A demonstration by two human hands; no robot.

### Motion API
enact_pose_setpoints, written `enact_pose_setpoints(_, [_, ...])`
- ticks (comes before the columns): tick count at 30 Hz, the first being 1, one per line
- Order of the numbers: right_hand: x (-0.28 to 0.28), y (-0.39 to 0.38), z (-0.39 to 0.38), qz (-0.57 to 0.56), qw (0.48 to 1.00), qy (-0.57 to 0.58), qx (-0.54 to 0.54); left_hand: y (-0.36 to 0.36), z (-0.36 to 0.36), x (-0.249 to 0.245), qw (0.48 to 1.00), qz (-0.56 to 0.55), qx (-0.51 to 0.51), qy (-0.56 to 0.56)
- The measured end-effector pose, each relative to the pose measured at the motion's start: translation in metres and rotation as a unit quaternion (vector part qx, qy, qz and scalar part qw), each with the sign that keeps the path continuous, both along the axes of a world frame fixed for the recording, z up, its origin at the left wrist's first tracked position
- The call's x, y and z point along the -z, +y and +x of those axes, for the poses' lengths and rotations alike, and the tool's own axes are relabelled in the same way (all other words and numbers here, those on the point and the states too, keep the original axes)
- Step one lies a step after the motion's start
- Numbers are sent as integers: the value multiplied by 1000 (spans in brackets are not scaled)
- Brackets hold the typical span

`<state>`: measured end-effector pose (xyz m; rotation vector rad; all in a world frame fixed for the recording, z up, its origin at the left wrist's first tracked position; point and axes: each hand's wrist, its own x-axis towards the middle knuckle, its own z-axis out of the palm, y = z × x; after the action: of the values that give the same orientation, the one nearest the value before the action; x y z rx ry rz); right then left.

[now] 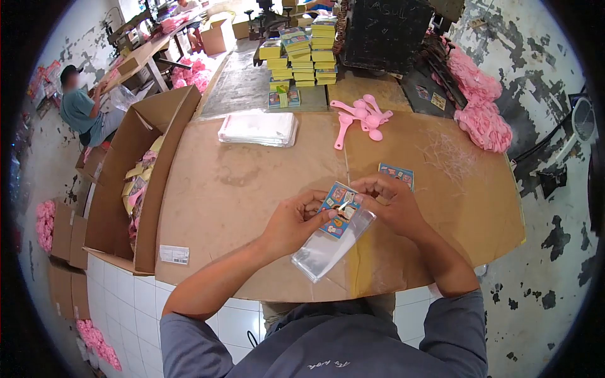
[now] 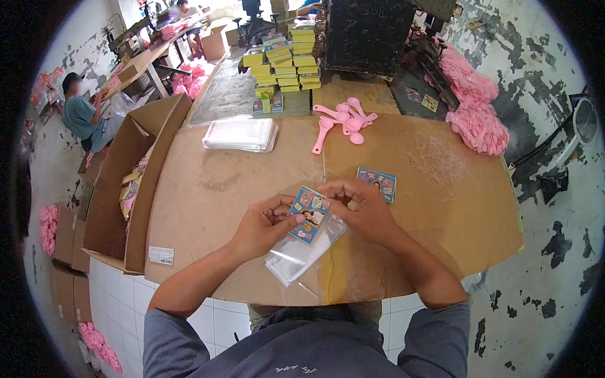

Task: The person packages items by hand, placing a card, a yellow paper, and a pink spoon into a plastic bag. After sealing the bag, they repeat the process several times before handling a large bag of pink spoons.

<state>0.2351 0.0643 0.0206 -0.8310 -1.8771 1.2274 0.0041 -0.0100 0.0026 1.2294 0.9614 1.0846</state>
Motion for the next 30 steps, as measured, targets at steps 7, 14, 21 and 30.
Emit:
enact_pose_setpoints(7, [-9, 3, 6, 96, 992, -66, -55, 0, -1, -3, 1000, -1, 8, -4])
enact_pose_setpoints(14, [-14, -4, 1, 109, 975, -81, -174, -1, -1, -7, 998, -18, 1, 54])
enact_pose_setpoints(21, [-8, 70, 7, 288, 913, -285, -47, 3, -5, -2, 998, -17, -48, 23])
enact_pose_setpoints(30, [6, 143, -44, 448, 770, -446, -93, 3, -9, -7, 999, -8, -42, -22])
